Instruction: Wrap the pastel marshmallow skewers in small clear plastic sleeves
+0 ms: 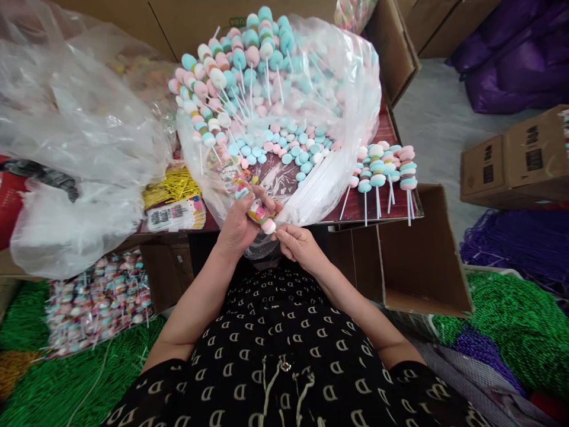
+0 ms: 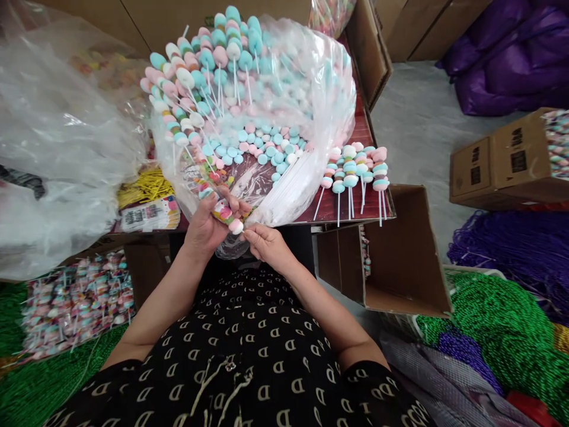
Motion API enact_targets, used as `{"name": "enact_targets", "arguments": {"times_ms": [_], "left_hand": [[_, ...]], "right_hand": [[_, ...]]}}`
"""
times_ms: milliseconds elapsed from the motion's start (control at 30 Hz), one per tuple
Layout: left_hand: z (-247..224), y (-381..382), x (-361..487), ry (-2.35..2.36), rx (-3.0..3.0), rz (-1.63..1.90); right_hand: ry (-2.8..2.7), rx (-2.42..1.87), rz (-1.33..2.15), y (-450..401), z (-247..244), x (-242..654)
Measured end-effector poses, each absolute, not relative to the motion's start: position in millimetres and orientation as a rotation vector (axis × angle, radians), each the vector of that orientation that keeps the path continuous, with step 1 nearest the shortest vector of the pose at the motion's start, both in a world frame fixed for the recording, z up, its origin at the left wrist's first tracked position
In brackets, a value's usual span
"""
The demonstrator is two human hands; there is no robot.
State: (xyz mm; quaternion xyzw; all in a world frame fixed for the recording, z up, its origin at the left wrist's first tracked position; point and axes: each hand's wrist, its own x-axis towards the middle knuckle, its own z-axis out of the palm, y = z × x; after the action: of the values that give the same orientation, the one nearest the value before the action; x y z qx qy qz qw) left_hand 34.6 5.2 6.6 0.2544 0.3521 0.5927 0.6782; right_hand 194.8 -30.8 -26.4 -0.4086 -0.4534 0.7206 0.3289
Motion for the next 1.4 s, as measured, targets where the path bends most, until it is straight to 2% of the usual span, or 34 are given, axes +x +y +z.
{"name": "enact_targets", "arguments": {"times_ms": [233, 500, 667, 900, 1033, 1133, 1300, 1400], "left_hand": [[11.9, 4.5, 33.3, 0.836, 0.557, 1.297], [21.7, 13.8, 28.3, 0.937, 0.375, 1.461], [20.9, 16.5, 31.4, 0.847, 0.223, 1.478], [18.0, 18.2, 27.6, 0.827, 0.213, 1.432], [11.1, 17.5, 28.0, 0.867, 0.250, 1.419], [7.6, 14.3, 30.3, 0.868, 0.364, 1.405], [10.3, 10.2, 33.0, 0.927, 0.457, 1.407], [10.4, 8.5, 35.3, 0.965, 0.457, 1.393]], "right_hand": [[-1.131, -1.148, 1.533, -29.0, -29.7, 188.8], [-1.359, -1.247, 1.232, -29.7, -40.8, 193.1], [-1.418, -1.230, 1.293, -33.0, -39.7, 196.4], [-1.273, -1.220, 1.671, -32.4, -24.2, 204.8], [-1.274, -1.211, 1.771, -31.5, -17.1, 211.4], [-1.336, -1.219, 1.735, -29.9, -17.7, 210.8], [-1.321, -1.254, 1.463, -28.9, -26.8, 197.5], [-1.323, -1.239, 1.520, -31.9, -30.5, 189.8]]}}
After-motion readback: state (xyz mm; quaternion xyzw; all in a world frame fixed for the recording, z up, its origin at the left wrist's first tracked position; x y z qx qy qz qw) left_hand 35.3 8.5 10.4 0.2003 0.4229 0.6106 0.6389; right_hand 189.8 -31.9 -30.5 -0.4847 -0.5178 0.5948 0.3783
